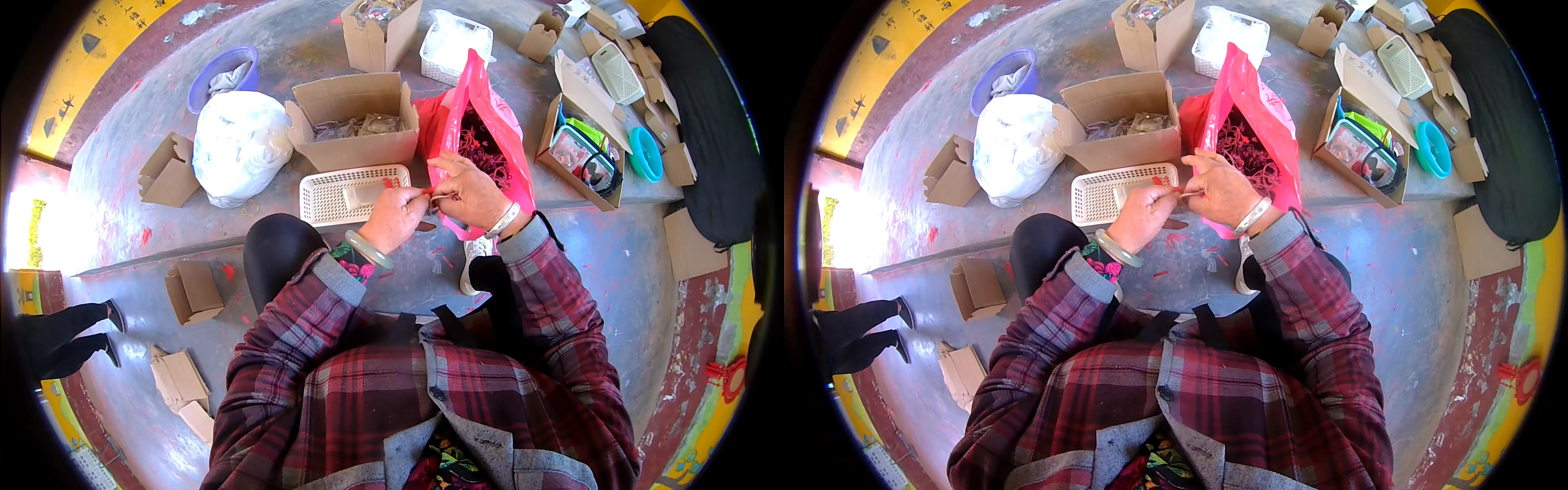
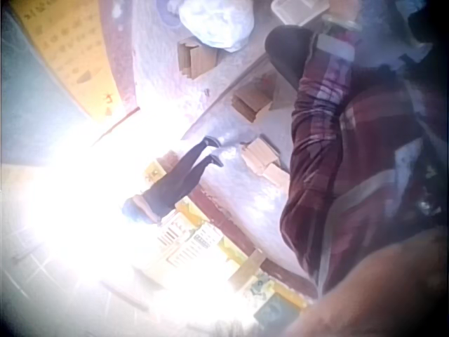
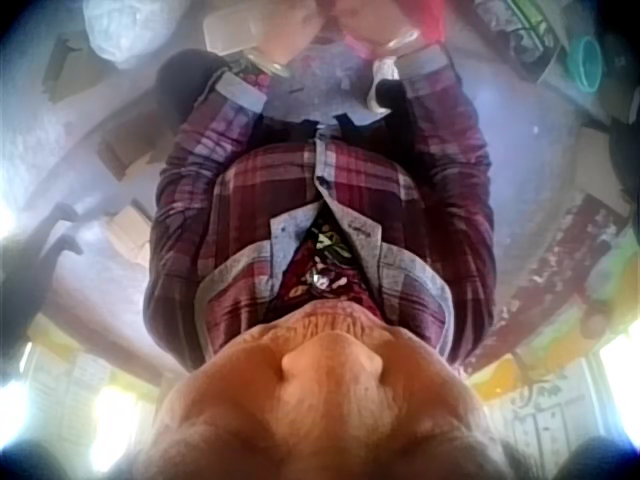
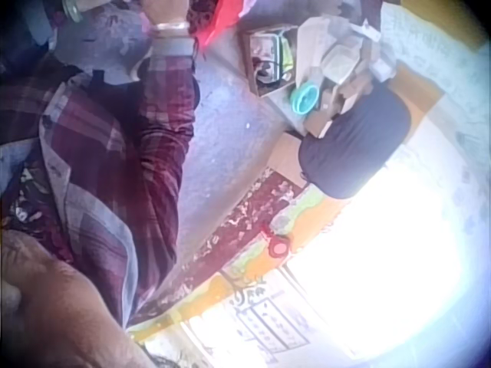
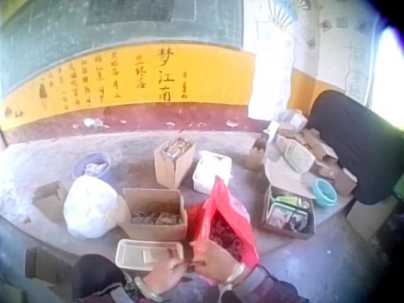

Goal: The person sits on the floor and repeatedly picks up small red cords from a pink bag, untangles them, and places them into a white basket. The person handles the cords one at a time throughout the clip.

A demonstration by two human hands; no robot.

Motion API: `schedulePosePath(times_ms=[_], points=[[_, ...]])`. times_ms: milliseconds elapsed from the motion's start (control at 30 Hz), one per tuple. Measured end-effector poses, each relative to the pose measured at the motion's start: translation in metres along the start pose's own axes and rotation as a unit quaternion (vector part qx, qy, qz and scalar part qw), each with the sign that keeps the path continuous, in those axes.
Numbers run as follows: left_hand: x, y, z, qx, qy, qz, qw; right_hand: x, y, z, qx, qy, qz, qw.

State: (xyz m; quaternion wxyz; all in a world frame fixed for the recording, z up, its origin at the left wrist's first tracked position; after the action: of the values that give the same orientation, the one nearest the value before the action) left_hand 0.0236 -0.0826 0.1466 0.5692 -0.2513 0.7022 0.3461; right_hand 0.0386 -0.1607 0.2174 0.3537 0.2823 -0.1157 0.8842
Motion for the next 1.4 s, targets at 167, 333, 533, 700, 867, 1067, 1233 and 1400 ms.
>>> schedulePosePath(times_ms=[167, 333, 533, 700, 867, 1067, 1233, 1400], points=[[0.002, 0.001, -0.003, 0.013, 0.014, 0.024, 1.0, -0.006, 0.001, -0.014, 0.064, 0.002, 0.018, 0.998], [0.005, 0.002, -0.002, 0.015, 0.031, 0.025, 0.999, -0.004, 0.002, -0.007, 0.076, -0.06, 0.002, 0.995], [-0.005, 0.005, -0.008, 0.021, 0.082, 0.023, 0.996, -0.006, 0.003, -0.004, 0.103, -0.13, -0.003, 0.986], [0.004, 0.005, -0.009, 0.026, 0.121, 0.04, 0.991, -0.004, 0.002, -0.009, 0.128, -0.092, -0.015, 0.987], [-0.001, 0.006, -0.012, 0.018, 0.124, 0.029, 0.992, 0.002, 0.0, -0.021, 0.163, -0.099, 0.0, 0.982], [0.005, 0.004, -0.016, 0.049, 0.024, 0.068, 0.996, 0.001, 0.002, -0.042, 0.245, -0.078, 0.002, 0.966], [0.005, 0.004, -0.008, 0.03, 0.069, 0.046, 0.996, -0.003, 0.004, -0.02, 0.158, -0.102, -0.016, 0.982], [0.003, 0.006, -0.006, 0.008, 0.123, 0.051, 0.991, -0.011, 0.008, 0.013, 0.091, -0.223, -0.037, 0.97]])
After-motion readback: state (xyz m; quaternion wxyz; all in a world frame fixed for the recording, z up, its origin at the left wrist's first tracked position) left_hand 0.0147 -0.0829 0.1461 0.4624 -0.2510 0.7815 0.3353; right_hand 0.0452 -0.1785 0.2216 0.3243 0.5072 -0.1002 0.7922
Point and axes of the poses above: each hand's wrist, its own y-axis away from the middle knuckle, its own z-axis out of the back of the hand, x = y × z, the point moved 10 cm from there along -y, towards the middle knuckle, and after that the axes turned 13 degrees about x, right-handed, at the moved point
